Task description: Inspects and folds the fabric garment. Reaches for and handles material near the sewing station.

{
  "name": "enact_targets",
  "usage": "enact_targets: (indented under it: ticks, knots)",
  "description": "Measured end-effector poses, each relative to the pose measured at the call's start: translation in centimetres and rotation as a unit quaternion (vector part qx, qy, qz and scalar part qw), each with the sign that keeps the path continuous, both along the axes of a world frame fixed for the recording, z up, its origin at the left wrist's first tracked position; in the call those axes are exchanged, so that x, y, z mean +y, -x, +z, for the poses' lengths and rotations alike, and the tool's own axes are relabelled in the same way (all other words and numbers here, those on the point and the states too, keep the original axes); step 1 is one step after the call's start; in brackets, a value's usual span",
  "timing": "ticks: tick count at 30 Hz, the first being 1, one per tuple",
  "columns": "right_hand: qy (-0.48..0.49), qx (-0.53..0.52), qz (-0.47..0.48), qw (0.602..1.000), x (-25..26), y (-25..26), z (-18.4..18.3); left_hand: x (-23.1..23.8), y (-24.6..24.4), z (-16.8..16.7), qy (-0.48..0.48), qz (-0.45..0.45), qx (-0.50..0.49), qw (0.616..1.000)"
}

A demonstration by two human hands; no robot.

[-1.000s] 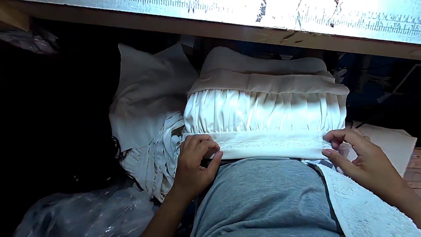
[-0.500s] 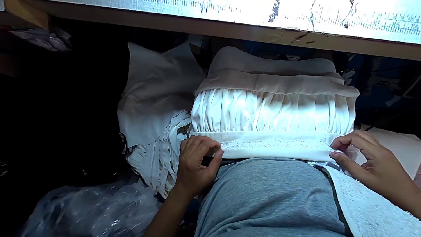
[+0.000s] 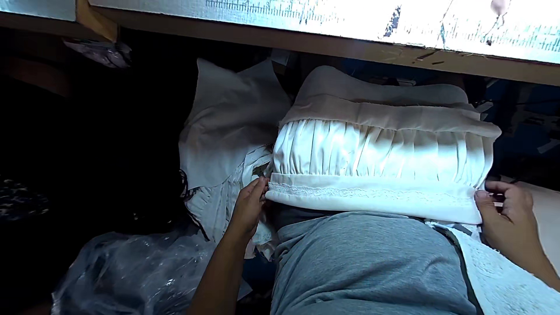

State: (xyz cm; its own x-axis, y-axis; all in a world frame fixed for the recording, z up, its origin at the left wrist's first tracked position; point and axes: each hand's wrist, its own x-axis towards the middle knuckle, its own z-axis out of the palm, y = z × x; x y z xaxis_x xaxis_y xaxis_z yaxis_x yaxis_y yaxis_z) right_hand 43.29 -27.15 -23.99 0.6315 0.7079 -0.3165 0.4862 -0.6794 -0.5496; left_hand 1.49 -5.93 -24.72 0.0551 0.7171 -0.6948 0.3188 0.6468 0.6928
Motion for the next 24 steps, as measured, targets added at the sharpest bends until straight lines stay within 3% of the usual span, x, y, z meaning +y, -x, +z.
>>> enact_targets:
  ticks: [3, 7, 11, 16, 20, 22, 24]
  knots:
    - [0.020, 0.073, -0.092, 0.993, 0.1, 0.2, 0.3, 0.4, 0.8, 0.6, 0.076, 0.021, -0.079, 0.994]
    - [-0.033, 0.241, -0.208, 0.947, -0.1, -0.6, 0.8, 0.6, 1.8, 1.6, 0.079, -0.022, -0.134, 0.988]
    - [-0.100, 0.357, -0.197, 0.908, -0.7, -1.3, 1.6, 0.6, 1.7, 2.5, 0.034, -0.005, -0.150, 0.988]
    - [-0.138, 0.334, -0.201, 0.910, -1.9, -2.9, 1.7, 0.7, 1.9, 3.6, -0.043, 0.028, -0.143, 0.988]
    - [-0.130, 0.296, -0.207, 0.923, -2.9, -4.4, 1.2, 2.0, 4.9, 3.6, -0.099, 0.087, -0.037, 0.991]
    - [-0.128, 0.318, -0.190, 0.920, -3.2, -4.8, 1.2, 2.8, 5.8, 3.8, -0.092, 0.061, 0.019, 0.994]
    - [-0.111, 0.355, -0.184, 0.910, -3.2, -4.6, 1.4, 2.7, 5.1, 4.2, -0.010, -0.030, 0.039, 0.999]
